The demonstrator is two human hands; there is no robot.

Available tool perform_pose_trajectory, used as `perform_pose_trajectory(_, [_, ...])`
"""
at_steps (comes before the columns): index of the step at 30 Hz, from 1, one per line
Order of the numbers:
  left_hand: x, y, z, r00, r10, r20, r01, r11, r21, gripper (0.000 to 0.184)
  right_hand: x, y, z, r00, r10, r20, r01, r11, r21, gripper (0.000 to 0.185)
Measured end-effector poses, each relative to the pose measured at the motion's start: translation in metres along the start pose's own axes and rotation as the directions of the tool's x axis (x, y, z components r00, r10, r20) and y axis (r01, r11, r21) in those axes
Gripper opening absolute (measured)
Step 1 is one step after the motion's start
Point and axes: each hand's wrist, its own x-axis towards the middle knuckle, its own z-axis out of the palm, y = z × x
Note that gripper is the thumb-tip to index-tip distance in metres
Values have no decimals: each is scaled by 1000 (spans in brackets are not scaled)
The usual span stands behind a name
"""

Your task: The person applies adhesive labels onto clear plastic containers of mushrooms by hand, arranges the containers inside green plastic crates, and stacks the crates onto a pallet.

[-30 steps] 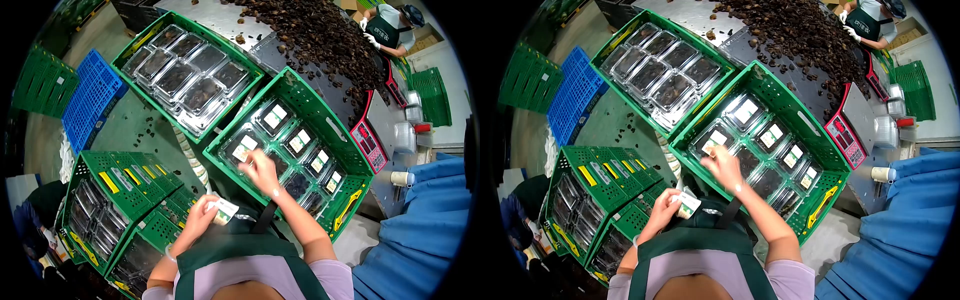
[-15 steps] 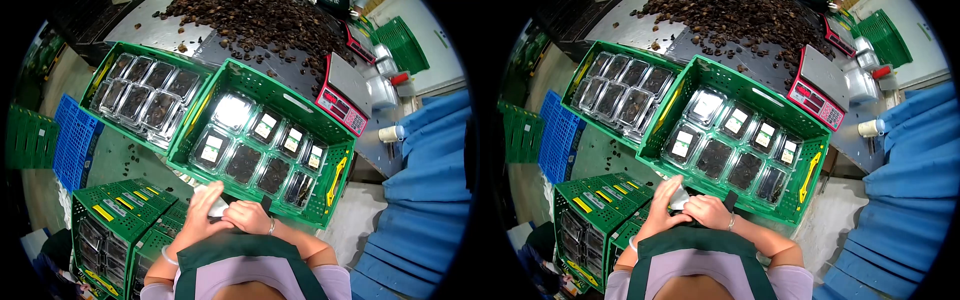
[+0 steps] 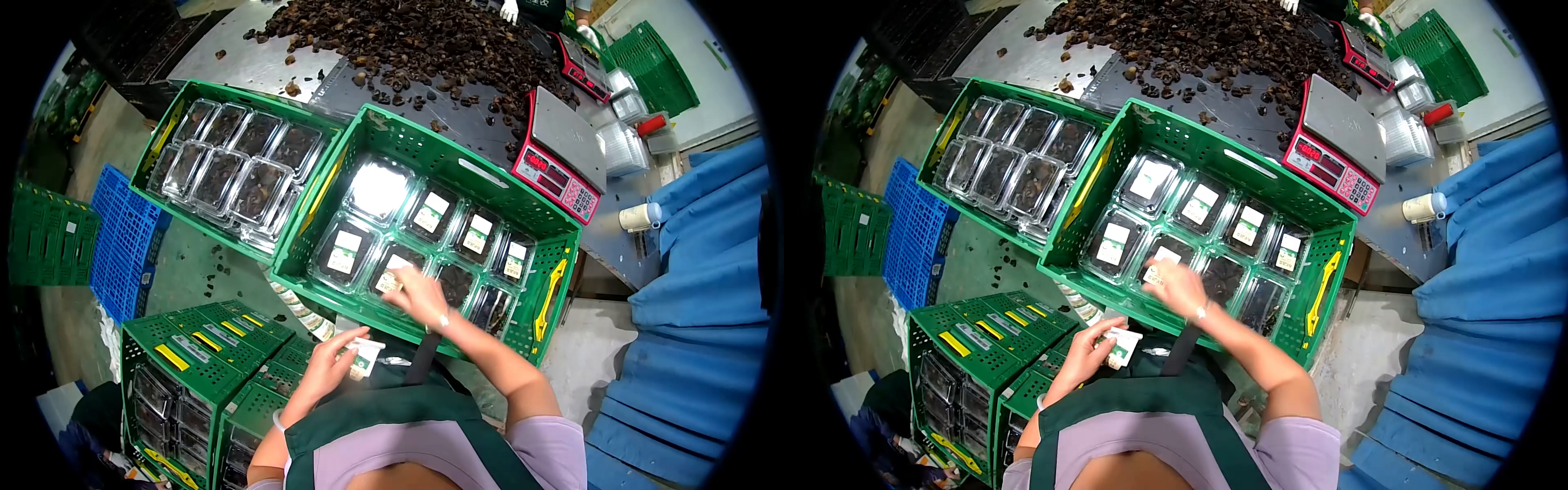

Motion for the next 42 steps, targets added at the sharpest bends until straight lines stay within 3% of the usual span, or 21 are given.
perform_pose_trajectory(1, [3, 2, 2, 1000, 10, -5, -10, 999, 48, 25, -15, -21, -7, 992, -123, -8, 122, 970, 213, 34])
perform_pose_trajectory(3, [10, 15, 5, 996, -84, 10, 83, 995, 58, 16, -42, -60, -27, 972, -164, 169, 113, 954, 278, 26])
perform_pose_trajectory(5, [18, 21, 9, 996, -78, 39, 74, 993, 88, 9, -57, -61, -27, 986, -162, 38, 153, 974, 169, 19])
perform_pose_trajectory(8, [22, 19, 0, 970, -41, 239, -15, 973, 230, 18, -46, -30, -40, 978, 57, -200, 16, 938, 347, 14])
perform_pose_trajectory(9, [20, 22, -4, 956, -90, 281, 4, 956, 292, 19, -38, -9, -50, 950, 262, -173, -203, 933, 297, 17])
perform_pose_trajectory(11, [22, 15, -14, 927, -5, 374, -147, 915, 377, 22, -31, 61, -45, 940, 206, -273, -231, 971, -64, 19])
perform_pose_trajectory(13, [20, 4, -23, 897, -103, 431, -92, 908, 409, 20, -36, 124, -14, 957, 290, -26, -284, 908, -309, 32])
perform_pose_trajectory(14, [20, 1, -25, 878, 196, 437, -405, 791, 459, 17, -38, 140, -2, 944, 326, 52, -279, 872, -402, 36])
perform_pose_trajectory(15, [18, 7, -24, 856, 267, 443, -488, 701, 519, 16, -40, 141, 0, 921, 367, 132, -261, 830, -492, 40])
perform_pose_trajectory(17, [13, 19, -21, 796, 405, 450, -604, 482, 635, 13, -41, 143, 4, 936, 350, 39, -276, 797, -537, 47])
perform_pose_trajectory(18, [3, 13, -20, 940, 83, 330, -230, 870, 435, 15, -40, 122, -7, 968, 248, -39, -231, 822, -521, 47])
perform_pose_trajectory(19, [0, 13, -19, 904, -284, 319, 251, 958, 142, 17, -35, 98, -17, 982, 141, -123, -185, 842, -507, 47])
perform_pose_trajectory(21, [4, 20, 0, 967, -147, 206, 175, 977, -123, 26, -43, 40, -24, 989, 146, -36, -143, 987, 72, 42])
perform_pose_trajectory(23, [15, 21, 10, 981, 35, 193, -52, 995, 85, 24, -55, -28, -42, 992, 54, 111, -93, 919, 383, 32])
perform_pose_trajectory(25, [21, 22, 17, 980, 12, 196, -30, 996, 85, 22, -65, -50, -42, 984, -175, 15, 169, 967, 189, 26])
perform_pose_trajectory(28, [26, 17, 27, 976, -47, 212, 26, 995, 101, 19, -77, -46, -35, 999, 29, -43, -13, 945, 327, 23])
perform_pose_trajectory(31, [36, 25, 36, 952, -138, 275, 99, 984, 151, 22, -77, -36, -46, 998, 44, 52, -58, 948, 312, 21])
perform_pose_trajectory(33, [46, 29, 41, 956, 222, 193, -249, 959, 133, 27, -78, -30, -42, 969, 184, 164, -246, 668, 702, 20])
perform_pose_trajectory(37, [51, 44, 41, 946, 198, 256, -225, 971, 81, 36, -78, -23, -46, 961, 197, 192, -274, 747, 606, 26])
perform_pose_trajectory(39, [53, 46, 41, 949, 140, 283, -170, 982, 86, 38, -78, -26, -42, 988, 129, -90, -70, 871, 485, 28])
perform_pose_trajectory(42, [55, 45, 48, 949, 139, 282, -152, 988, 27, 35, -80, -32, -44, 982, 142, -125, -73, 893, 443, 23])
